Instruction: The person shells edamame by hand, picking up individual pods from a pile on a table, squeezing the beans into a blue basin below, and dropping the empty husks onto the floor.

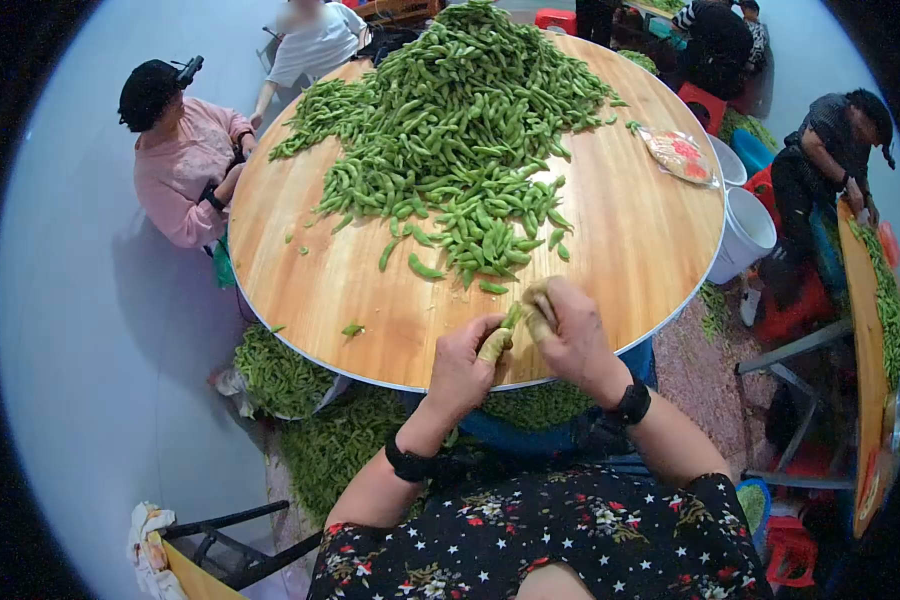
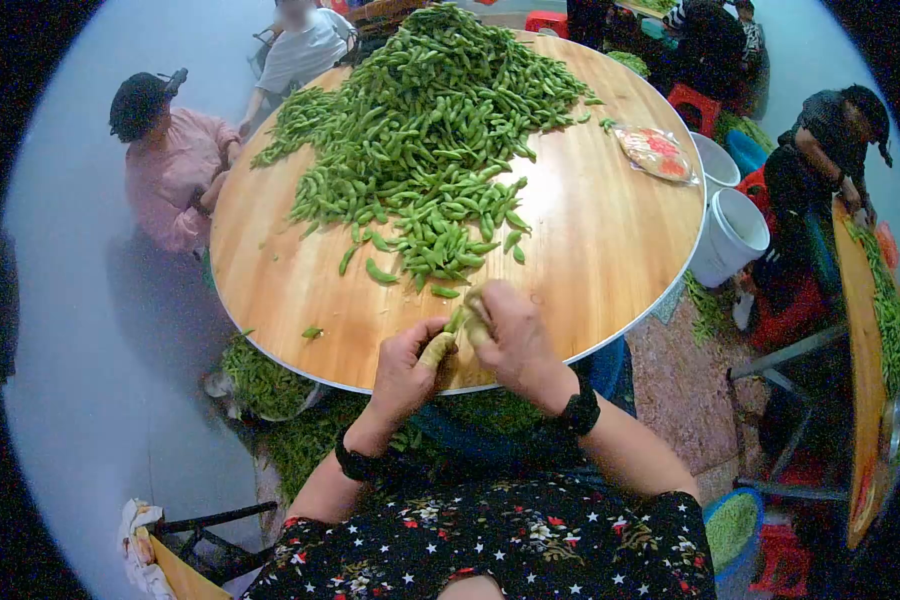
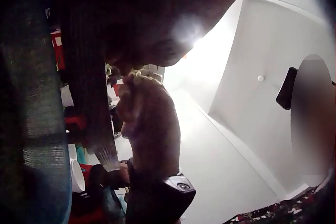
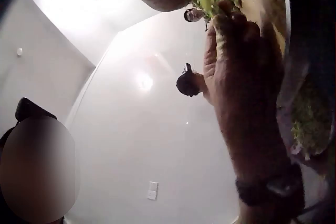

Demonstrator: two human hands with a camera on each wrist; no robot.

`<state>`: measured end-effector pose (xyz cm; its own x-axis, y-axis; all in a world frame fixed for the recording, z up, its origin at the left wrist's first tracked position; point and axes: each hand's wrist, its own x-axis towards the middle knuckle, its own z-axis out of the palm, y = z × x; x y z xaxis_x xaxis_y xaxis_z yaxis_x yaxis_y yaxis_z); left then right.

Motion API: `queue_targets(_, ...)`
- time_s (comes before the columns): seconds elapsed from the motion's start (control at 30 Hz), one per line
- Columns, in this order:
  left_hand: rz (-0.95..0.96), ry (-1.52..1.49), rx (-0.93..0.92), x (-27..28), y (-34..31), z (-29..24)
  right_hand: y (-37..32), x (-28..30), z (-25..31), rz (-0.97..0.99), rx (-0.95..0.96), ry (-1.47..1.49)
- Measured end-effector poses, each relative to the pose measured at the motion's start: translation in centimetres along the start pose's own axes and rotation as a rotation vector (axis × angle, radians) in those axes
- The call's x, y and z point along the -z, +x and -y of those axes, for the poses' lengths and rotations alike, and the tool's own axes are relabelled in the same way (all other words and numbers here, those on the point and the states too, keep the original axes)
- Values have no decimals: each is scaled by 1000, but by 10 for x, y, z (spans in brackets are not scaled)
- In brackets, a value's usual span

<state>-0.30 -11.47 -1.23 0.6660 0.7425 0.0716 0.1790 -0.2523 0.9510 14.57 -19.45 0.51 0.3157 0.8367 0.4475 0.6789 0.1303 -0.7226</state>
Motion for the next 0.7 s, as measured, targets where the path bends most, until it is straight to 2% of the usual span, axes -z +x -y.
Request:
queue_targets(0.07, -10, 26, -66, -2, 0, -1, -6, -3, 3, 74, 29, 28)
queue_targets(0.1, -23, 52, -134, -2, 0, -1, -8, -5, 2, 72, 28, 30)
queue_targets(0.2, -62, 85, -190, -5, 0, 3, -8, -8, -2, 54, -18, 112)
queue_targets(0.27, -101, 163, -260, -7, 1, 12, -9, -10, -1, 72, -173, 256)
queue_targets(0.3, -134, 242, -333, -7, 2, 13, -9, -11, -5, 73, -171, 260)
queue_targets(0.4, -107, 124, -229, -7, -1, 4, -10, -10, -12, 110, -283, 371)
queue_targets(0.47, -82, 53, -195, -7, 0, 8, -8, -6, -7, 176, -531, 708)
queue_targets(0.5, -59, -20, -160, -6, 0, 8, -8, -6, -8, 178, -527, 710)
queue_targets(0.57, -79, 27, -96, 0, -8, -1, -11, -3, -16, 197, -364, 353)
queue_targets(0.6, -97, 71, -33, 6, -12, -6, -12, 1, -17, 198, -357, 354)
queue_targets(0.67, -179, 118, -75, 27, -31, -4, -18, 15, -16, 374, -89, 384)
queue_targets(0.7, -162, 219, -58, 44, -42, -15, -22, 23, -14, 377, -92, 388)
